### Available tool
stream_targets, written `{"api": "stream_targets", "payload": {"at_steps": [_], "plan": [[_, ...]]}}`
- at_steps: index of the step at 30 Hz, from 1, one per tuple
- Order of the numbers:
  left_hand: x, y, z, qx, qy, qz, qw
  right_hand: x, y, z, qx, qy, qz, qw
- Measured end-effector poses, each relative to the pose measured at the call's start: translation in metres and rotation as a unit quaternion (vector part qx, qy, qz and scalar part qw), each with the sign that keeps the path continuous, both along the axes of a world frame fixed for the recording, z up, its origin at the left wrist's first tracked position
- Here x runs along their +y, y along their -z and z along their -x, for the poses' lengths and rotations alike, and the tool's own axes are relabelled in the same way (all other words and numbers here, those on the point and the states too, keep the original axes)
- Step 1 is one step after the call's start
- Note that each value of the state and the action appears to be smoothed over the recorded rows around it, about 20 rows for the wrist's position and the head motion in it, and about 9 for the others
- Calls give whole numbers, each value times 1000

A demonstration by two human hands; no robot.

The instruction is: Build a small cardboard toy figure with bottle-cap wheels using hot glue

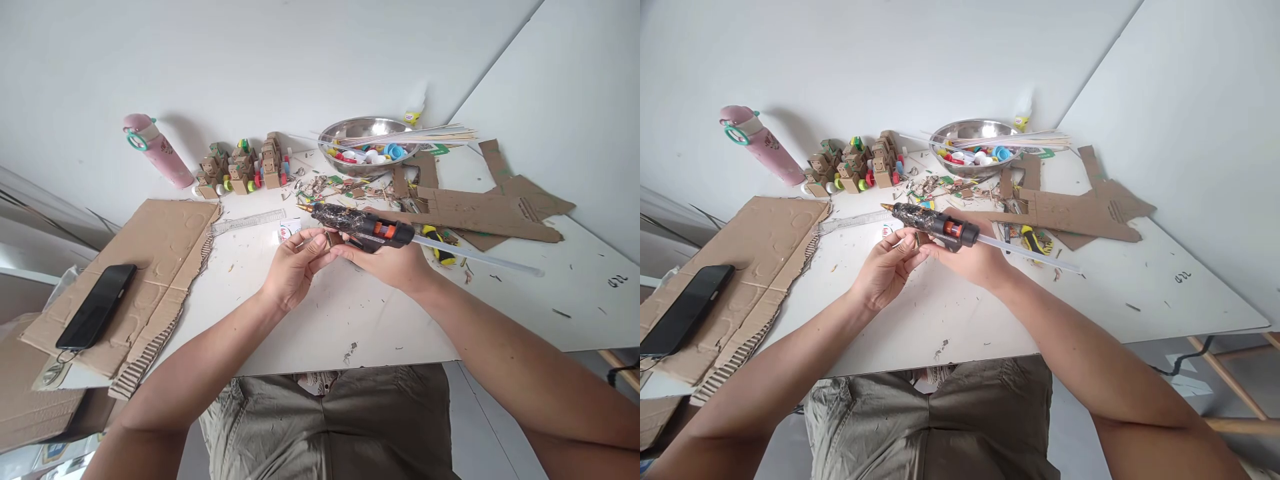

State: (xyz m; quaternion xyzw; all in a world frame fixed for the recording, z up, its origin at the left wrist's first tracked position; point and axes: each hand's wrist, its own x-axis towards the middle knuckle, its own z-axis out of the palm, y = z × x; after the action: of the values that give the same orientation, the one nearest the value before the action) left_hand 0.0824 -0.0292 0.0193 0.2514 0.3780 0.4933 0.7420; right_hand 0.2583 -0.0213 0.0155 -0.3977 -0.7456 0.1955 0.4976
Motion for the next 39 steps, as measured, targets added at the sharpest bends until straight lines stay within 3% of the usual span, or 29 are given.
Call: {"api": "stream_targets", "payload": {"at_steps": [6, 15, 24, 39], "plan": [[0, 2, 0, 9, 6, -10, 1000, -2, -7, 3, 12, 2, 37, 999], [0, 7, 0, -2, 14, -61, 998, -5, -8, 5, 44, 13, 30, 998], [-4, 4, -1, 12, 14, -51, 999, -6, -7, 5, 34, -26, 55, 998], [-4, 6, 4, 47, 45, -81, 995, -9, 1, 5, 35, 34, 45, 998]]}}
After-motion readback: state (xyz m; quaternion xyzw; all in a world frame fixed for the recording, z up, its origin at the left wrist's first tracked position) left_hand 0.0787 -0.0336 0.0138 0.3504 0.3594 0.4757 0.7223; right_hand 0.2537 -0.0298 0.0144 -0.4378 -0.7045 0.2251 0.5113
